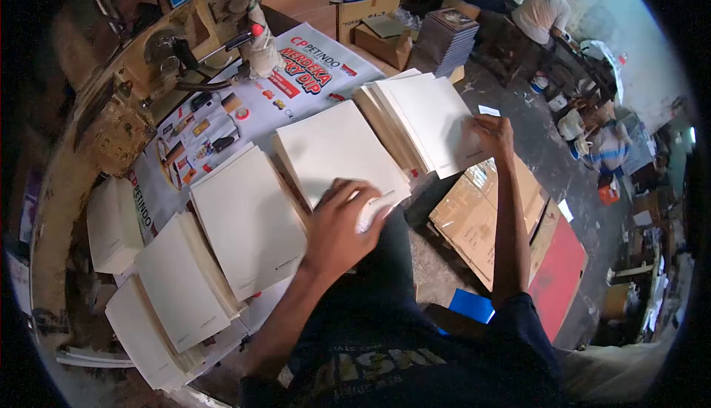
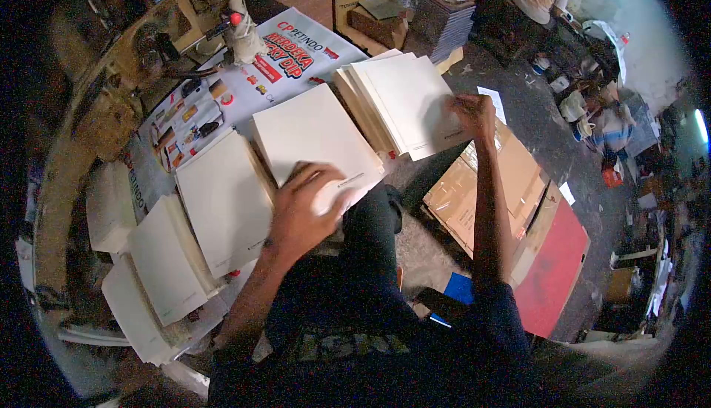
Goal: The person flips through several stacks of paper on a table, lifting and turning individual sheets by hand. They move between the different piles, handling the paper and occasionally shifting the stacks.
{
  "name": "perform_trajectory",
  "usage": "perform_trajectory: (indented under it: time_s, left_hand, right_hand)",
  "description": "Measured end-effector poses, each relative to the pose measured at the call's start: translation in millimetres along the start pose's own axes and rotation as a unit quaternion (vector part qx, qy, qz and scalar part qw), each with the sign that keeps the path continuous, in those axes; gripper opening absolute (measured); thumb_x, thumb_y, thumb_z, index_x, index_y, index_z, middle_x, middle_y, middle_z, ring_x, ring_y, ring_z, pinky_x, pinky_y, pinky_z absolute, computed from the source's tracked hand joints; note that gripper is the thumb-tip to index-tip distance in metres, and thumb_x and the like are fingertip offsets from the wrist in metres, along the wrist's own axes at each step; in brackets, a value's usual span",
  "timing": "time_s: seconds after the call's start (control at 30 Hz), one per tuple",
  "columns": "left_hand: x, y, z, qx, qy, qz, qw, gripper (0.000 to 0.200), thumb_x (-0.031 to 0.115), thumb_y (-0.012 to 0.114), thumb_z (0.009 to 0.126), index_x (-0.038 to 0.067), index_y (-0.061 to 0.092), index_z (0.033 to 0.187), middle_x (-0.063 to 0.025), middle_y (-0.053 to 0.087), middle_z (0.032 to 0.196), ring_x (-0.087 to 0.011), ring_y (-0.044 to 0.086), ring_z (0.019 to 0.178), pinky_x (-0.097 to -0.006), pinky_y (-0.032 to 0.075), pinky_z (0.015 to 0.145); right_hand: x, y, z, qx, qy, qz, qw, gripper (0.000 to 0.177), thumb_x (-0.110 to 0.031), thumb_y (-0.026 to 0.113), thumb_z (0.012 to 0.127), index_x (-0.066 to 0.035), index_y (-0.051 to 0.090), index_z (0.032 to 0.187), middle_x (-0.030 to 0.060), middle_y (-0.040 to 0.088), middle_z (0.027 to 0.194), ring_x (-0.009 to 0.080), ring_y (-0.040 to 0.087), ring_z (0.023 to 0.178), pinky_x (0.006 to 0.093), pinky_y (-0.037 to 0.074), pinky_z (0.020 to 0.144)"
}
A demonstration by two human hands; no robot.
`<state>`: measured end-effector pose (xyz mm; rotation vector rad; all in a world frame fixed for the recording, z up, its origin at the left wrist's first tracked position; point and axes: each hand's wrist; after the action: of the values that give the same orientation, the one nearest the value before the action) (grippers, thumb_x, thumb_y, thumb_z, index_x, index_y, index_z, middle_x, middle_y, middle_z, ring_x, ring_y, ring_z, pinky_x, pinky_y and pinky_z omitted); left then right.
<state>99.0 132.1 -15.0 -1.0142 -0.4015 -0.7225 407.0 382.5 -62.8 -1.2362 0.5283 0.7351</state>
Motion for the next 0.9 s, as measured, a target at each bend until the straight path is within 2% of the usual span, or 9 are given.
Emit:
perform_trajectory:
  time_s: [0.17, 0.23, 0.27, 0.37, 0.43, 0.63, 0.7, 0.77, 0.9]
  left_hand:
    - [-3.7, 21.0, 31.8, -0.129, -0.109, 0.128, 0.977, 0.019, 0.016, 0.074, 0.078, 0.003, 0.066, 0.088, -0.0140, 0.065, 0.095, -0.0280, 0.063, 0.092, -0.0379, 0.050, 0.081]
    - [-32.0, 22.3, 30.6, -0.168, -0.157, -0.015, 0.973, 0.027, 0.022, 0.079, 0.073, 0.003, 0.063, 0.085, -0.0133, 0.063, 0.090, -0.0296, 0.062, 0.088, -0.0400, 0.049, 0.078]
    - [-39.0, 23.2, 27.0, -0.155, -0.141, -0.051, 0.976, 0.032, 0.024, 0.082, 0.071, 0.003, 0.062, 0.084, -0.0130, 0.062, 0.087, -0.0299, 0.063, 0.083, -0.0405, 0.050, 0.072]
    - [-13.9, 17.1, 26.8, -0.100, -0.051, 0.059, 0.992, 0.026, 0.020, 0.079, 0.074, 0.001, 0.065, 0.083, -0.0132, 0.064, 0.088, -0.0284, 0.066, 0.081, -0.0382, 0.054, 0.070]
    - [-13.3, 19.0, 26.6, -0.095, -0.057, 0.106, 0.988, 0.022, 0.017, 0.077, 0.076, 0.001, 0.066, 0.087, -0.0133, 0.065, 0.089, -0.0264, 0.067, 0.084, -0.0334, 0.057, 0.072]
    - [-31.8, 5.9, 22.9, -0.127, -0.135, -0.162, 0.969, 0.021, 0.016, 0.073, 0.081, 0.002, 0.060, 0.089, -0.0128, 0.065, 0.089, -0.0221, 0.066, 0.084, -0.0353, 0.057, 0.076]
    - [-32.7, 8.3, 17.3, -0.070, -0.122, -0.147, 0.979, 0.022, 0.018, 0.072, 0.081, 0.001, 0.060, 0.089, -0.0124, 0.065, 0.088, -0.0201, 0.067, 0.082, -0.0353, 0.057, 0.074]
    - [-23.7, 14.1, 18.0, -0.069, -0.098, -0.040, 0.992, 0.040, 0.036, 0.080, 0.074, 0.004, 0.058, 0.085, -0.0123, 0.062, 0.088, -0.0274, 0.064, 0.085, -0.0399, 0.052, 0.072]
    - [-7.1, 26.5, 19.9, -0.067, -0.077, 0.081, 0.991, 0.053, 0.046, 0.083, 0.063, 0.006, 0.056, 0.083, -0.0111, 0.055, 0.088, -0.0299, 0.059, 0.087, -0.0422, 0.048, 0.074]
  right_hand:
    - [-36.1, -28.7, -16.4, 0.102, -0.035, -0.028, 0.994, 0.026, -0.023, 0.075, 0.080, -0.001, 0.071, 0.094, 0.0082, 0.070, 0.077, 0.0131, 0.062, 0.069, 0.0280, 0.048, 0.064]
    - [-33.6, -37.5, -18.1, 0.017, -0.017, 0.155, 0.988, 0.034, -0.023, 0.072, 0.084, -0.002, 0.066, 0.109, 0.0061, 0.069, 0.082, 0.0117, 0.059, 0.071, 0.0264, 0.048, 0.067]
    - [-41.7, -41.7, -21.2, -0.023, -0.005, 0.192, 0.981, 0.041, -0.024, 0.067, 0.088, -0.002, 0.059, 0.121, 0.0084, 0.068, 0.094, 0.0123, 0.059, 0.080, 0.0259, 0.047, 0.072]
    - [-58.3, -36.5, -27.3, -0.008, -0.010, 0.199, 0.980, 0.041, -0.026, 0.064, 0.090, 0.000, 0.059, 0.121, 0.0116, 0.066, 0.102, 0.0125, 0.060, 0.087, 0.0263, 0.047, 0.076]
    - [-67.3, -34.4, -32.3, 0.008, 0.006, 0.195, 0.981, 0.043, -0.027, 0.064, 0.090, 0.002, 0.058, 0.122, 0.0134, 0.065, 0.108, 0.0148, 0.059, 0.094, 0.0285, 0.047, 0.083]
    - [-88.2, -34.8, -46.8, -0.007, 0.046, 0.248, 0.968, 0.044, -0.028, 0.065, 0.089, 0.000, 0.058, 0.123, 0.0137, 0.065, 0.108, 0.0174, 0.060, 0.096, 0.0299, 0.046, 0.085]
    - [-82.3, -26.5, -50.5, 0.004, 0.040, 0.214, 0.976, 0.042, -0.026, 0.064, 0.090, -0.001, 0.057, 0.124, 0.0135, 0.066, 0.107, 0.0159, 0.060, 0.093, 0.0280, 0.047, 0.082]
    - [-85.3, -22.5, -50.2, 0.003, 0.033, 0.227, 0.973, 0.042, -0.026, 0.064, 0.090, -0.002, 0.058, 0.124, 0.0128, 0.066, 0.106, 0.0153, 0.060, 0.093, 0.0278, 0.047, 0.082]
    - [-97.6, -31.6, -49.6, -0.004, 0.011, 0.240, 0.971, 0.039, -0.025, 0.064, 0.090, -0.001, 0.058, 0.122, 0.0108, 0.066, 0.105, 0.0143, 0.060, 0.091, 0.0279, 0.046, 0.082]
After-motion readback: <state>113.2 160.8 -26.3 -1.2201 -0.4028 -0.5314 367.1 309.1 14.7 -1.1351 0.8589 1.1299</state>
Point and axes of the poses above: each hand's wrist, its own z-axis towards the middle knuckle, its own y-axis out of the palm, x = y × z
